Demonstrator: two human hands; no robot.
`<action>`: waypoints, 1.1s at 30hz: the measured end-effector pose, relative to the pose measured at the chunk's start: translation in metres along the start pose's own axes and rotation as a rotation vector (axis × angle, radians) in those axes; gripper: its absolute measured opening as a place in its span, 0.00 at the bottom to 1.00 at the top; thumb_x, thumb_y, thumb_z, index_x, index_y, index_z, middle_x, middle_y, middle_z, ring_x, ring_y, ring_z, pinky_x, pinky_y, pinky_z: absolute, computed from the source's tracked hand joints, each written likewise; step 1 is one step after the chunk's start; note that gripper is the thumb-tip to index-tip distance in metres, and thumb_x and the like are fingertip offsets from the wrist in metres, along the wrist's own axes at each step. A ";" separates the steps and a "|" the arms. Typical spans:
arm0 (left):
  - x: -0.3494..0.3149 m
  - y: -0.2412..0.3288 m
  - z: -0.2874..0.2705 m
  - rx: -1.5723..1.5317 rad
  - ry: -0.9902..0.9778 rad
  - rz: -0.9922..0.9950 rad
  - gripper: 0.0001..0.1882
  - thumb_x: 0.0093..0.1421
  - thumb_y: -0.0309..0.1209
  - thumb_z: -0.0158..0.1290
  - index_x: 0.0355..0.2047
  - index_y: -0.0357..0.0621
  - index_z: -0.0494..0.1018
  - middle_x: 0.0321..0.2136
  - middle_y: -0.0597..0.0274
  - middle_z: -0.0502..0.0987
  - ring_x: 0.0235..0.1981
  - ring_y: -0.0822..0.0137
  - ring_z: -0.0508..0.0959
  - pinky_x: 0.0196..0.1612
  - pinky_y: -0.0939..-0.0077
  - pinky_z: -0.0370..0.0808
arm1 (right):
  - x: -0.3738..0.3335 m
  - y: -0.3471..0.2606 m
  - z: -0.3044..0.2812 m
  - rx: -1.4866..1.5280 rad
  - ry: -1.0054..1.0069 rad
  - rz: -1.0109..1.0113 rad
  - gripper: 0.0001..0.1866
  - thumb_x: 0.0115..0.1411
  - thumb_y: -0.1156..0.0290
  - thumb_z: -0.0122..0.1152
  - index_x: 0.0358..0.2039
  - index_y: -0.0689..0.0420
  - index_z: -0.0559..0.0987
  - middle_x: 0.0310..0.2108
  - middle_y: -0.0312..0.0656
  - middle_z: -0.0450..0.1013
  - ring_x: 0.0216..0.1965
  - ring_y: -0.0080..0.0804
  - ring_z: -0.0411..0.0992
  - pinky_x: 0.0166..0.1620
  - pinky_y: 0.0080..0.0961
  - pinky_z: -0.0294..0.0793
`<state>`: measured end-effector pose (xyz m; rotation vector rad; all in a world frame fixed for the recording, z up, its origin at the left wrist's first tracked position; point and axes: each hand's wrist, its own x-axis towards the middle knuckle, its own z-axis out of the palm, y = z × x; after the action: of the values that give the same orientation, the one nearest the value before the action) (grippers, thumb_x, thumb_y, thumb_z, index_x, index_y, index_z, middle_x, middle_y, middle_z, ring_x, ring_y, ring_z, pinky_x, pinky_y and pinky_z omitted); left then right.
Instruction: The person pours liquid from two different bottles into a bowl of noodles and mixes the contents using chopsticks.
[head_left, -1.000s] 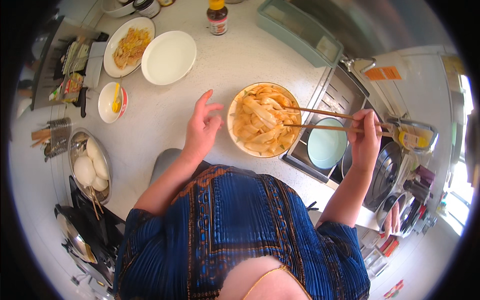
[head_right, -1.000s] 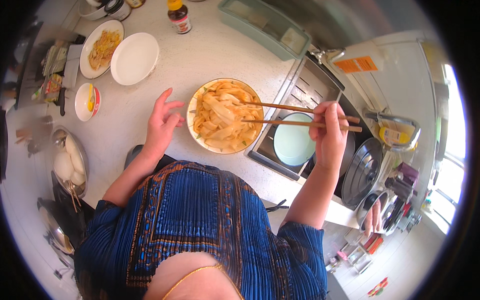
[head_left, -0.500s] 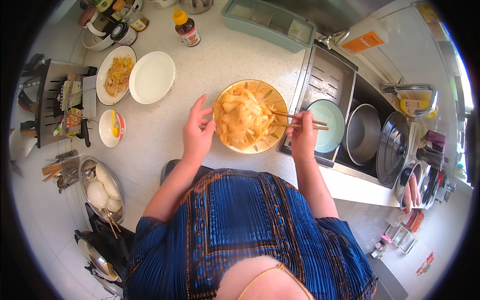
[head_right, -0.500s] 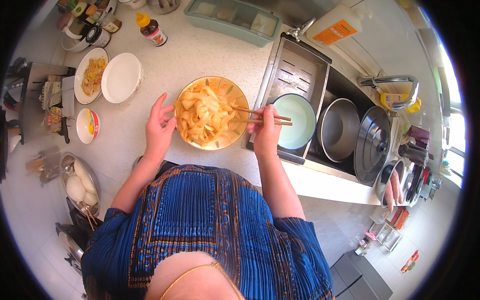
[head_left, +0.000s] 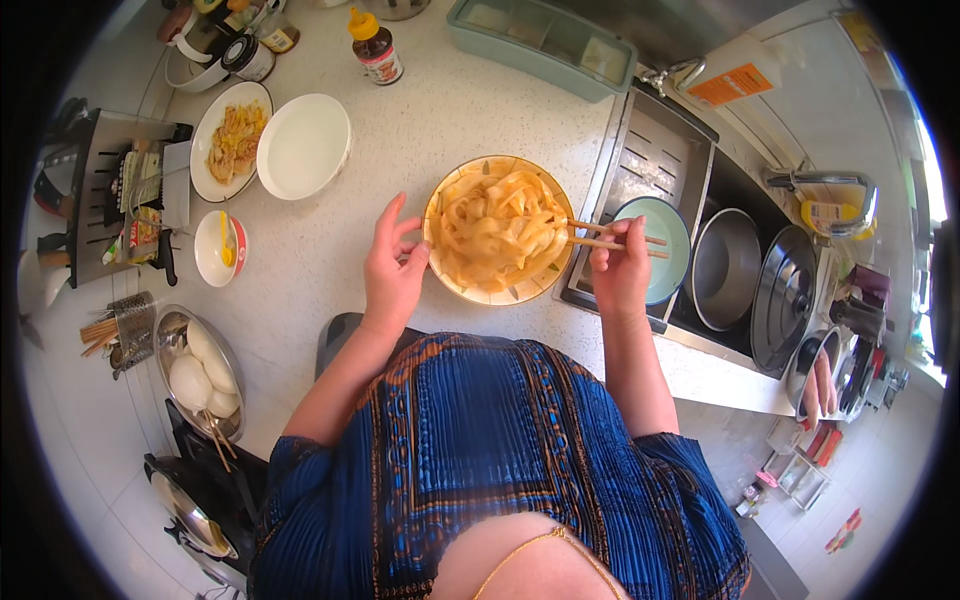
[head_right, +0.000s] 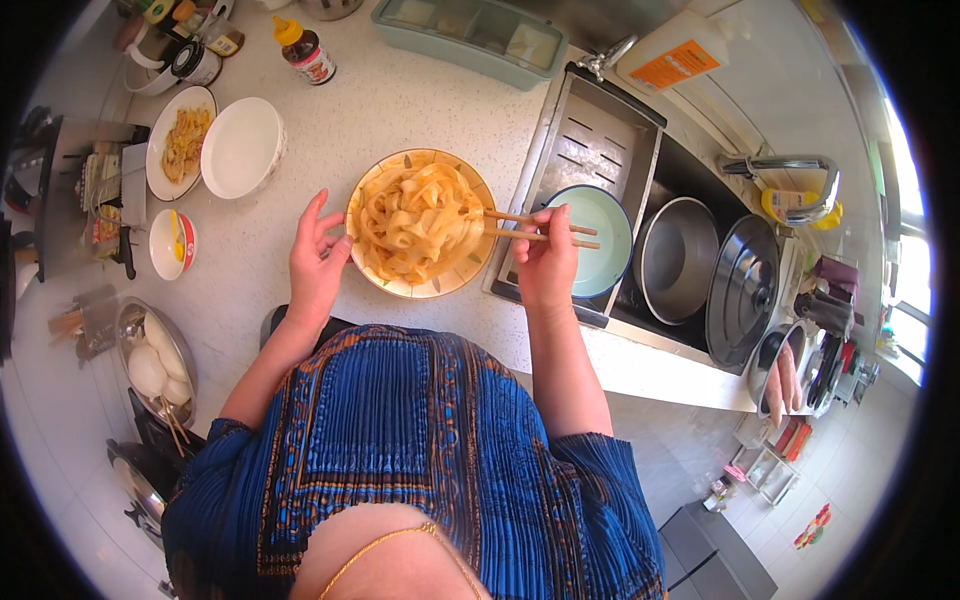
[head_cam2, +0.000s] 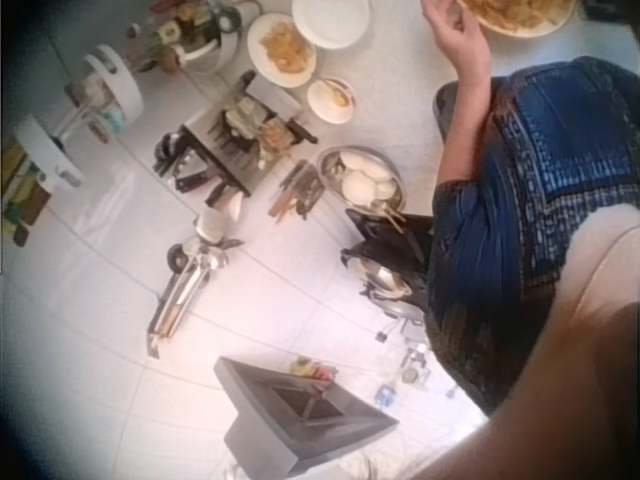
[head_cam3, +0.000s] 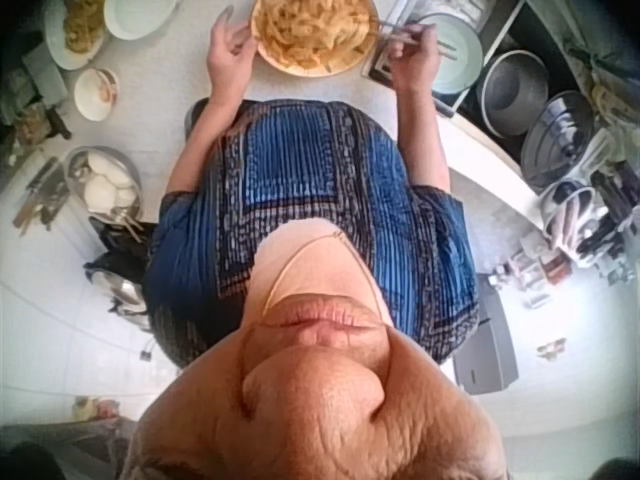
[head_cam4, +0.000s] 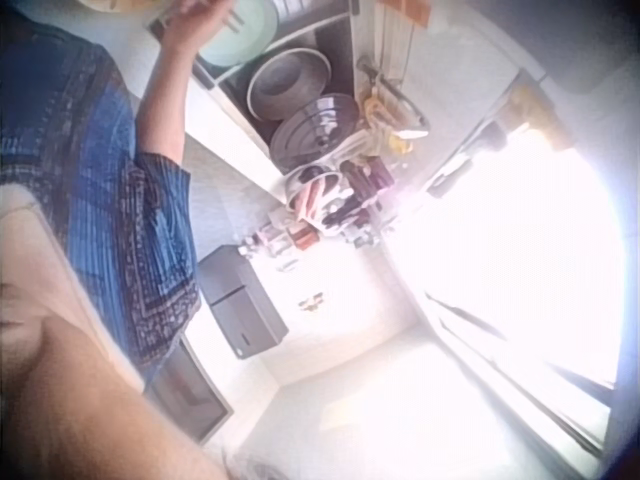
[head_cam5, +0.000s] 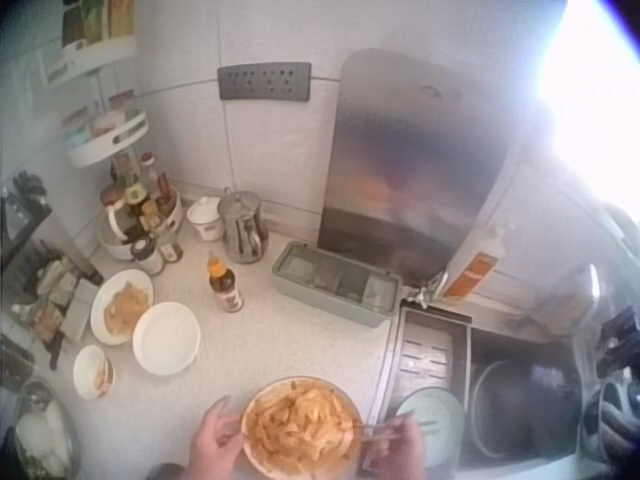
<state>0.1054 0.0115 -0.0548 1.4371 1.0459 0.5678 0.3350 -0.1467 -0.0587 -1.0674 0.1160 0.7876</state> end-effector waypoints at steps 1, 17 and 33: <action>0.000 0.000 0.000 -0.001 0.004 -0.004 0.35 0.57 0.16 0.50 0.63 0.48 0.54 0.45 0.50 0.73 0.30 0.73 0.75 0.37 0.80 0.75 | -0.001 -0.004 0.003 -0.004 -0.004 -0.014 0.18 0.67 0.54 0.46 0.28 0.55 0.69 0.20 0.38 0.66 0.15 0.23 0.61 0.19 0.18 0.61; 0.000 0.001 -0.001 -0.046 -0.006 -0.018 0.35 0.56 0.16 0.50 0.63 0.46 0.54 0.45 0.51 0.72 0.29 0.74 0.75 0.34 0.81 0.74 | -0.063 -0.045 0.106 -1.262 -0.651 -0.832 0.04 0.52 0.78 0.63 0.26 0.59 0.75 0.21 0.40 0.69 0.20 0.32 0.71 0.24 0.25 0.71; 0.002 0.003 0.001 -0.053 -0.020 -0.022 0.35 0.56 0.16 0.49 0.64 0.45 0.53 0.46 0.51 0.71 0.30 0.74 0.74 0.35 0.81 0.74 | -0.043 -0.086 0.026 -0.789 -0.151 -0.272 0.16 0.67 0.59 0.46 0.36 0.58 0.76 0.30 0.38 0.73 0.15 0.16 0.68 0.15 0.10 0.63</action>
<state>0.1081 0.0129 -0.0522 1.3809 1.0226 0.5596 0.3507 -0.1690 0.0369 -1.7130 -0.4997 0.6692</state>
